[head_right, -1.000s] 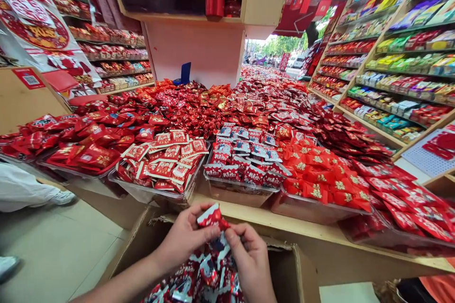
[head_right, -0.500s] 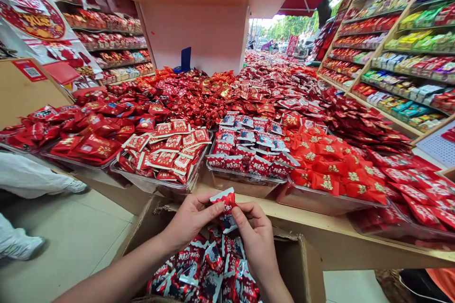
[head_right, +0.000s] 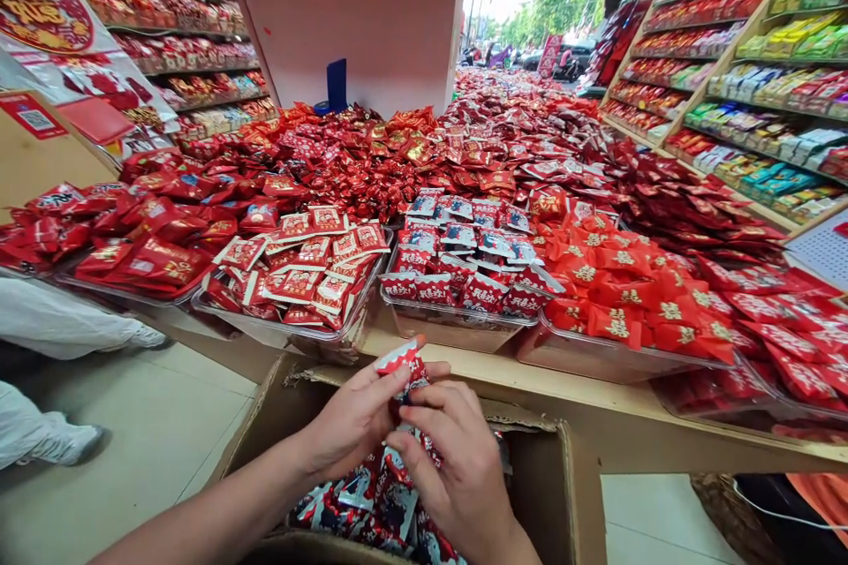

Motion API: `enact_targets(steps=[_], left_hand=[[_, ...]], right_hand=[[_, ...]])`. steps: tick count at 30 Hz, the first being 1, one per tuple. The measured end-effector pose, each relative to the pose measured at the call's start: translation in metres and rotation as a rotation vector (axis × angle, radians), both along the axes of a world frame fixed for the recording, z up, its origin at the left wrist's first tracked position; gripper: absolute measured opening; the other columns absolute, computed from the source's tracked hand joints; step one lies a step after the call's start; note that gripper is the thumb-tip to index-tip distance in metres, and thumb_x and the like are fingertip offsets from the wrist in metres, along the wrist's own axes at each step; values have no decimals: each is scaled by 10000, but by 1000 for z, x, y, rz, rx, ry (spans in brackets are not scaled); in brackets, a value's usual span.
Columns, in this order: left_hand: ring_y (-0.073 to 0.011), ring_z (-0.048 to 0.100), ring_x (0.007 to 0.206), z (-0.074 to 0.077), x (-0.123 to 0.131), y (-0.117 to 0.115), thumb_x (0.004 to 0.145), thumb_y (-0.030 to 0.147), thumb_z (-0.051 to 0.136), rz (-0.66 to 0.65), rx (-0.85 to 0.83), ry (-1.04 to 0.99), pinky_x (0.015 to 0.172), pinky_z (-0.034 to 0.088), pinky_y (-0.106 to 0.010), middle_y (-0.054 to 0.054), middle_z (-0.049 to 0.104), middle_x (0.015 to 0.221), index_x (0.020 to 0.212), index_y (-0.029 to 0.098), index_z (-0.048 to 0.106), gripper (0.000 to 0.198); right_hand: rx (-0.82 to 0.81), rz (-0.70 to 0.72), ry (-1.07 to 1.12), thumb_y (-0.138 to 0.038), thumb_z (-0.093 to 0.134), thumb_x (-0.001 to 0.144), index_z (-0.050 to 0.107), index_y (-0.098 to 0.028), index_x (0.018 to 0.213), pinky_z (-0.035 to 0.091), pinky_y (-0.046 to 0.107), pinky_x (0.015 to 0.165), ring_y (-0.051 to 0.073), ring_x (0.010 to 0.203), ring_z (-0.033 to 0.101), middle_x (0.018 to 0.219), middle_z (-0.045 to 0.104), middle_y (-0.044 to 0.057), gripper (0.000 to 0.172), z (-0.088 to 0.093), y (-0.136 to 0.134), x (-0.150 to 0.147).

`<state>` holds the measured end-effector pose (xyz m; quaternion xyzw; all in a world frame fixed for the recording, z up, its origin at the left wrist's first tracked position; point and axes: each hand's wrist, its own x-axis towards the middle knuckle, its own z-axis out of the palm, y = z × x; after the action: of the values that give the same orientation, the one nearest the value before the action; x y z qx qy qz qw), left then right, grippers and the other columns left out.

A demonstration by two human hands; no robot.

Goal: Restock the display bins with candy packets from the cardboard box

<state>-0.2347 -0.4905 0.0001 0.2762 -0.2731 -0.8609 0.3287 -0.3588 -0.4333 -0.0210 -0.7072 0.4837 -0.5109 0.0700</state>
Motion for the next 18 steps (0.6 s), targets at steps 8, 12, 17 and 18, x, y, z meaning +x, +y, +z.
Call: enact_targets(steps=[8,12,17,18], left_hand=[[-160,571,800,10,0,-10,679,58,483,-117,48,67,801,397,-345,-12,622,866,1346,244,235,735],[-118,532,747,1,2,-7,666,64,498,-190,-60,20,745,386,-280,12,585,853,1338,244,239,743],[-104,515,803,-4,13,-1,825,187,495,-341,-467,-155,764,377,-250,5,571,898,1331,254,261,561],[-115,516,852,-1,14,0,828,187,494,-345,-545,-193,785,380,-256,-3,573,935,1301,252,323,506]], right_hand=[[596,-41,-396,-370,535,784,558,-189,1045,452,222,446,134,630,553,924,597,77,319,22,-17,-17],[736,71,-642,-394,581,747,602,-165,785,383,171,362,56,440,445,707,570,4,232,22,-18,-14],[582,42,-673,-294,645,715,654,-204,732,454,186,517,91,577,551,726,610,1,92,11,-9,-15],[546,36,-691,-270,647,716,660,-215,735,463,191,565,103,623,570,730,622,1,60,9,-7,-16]])
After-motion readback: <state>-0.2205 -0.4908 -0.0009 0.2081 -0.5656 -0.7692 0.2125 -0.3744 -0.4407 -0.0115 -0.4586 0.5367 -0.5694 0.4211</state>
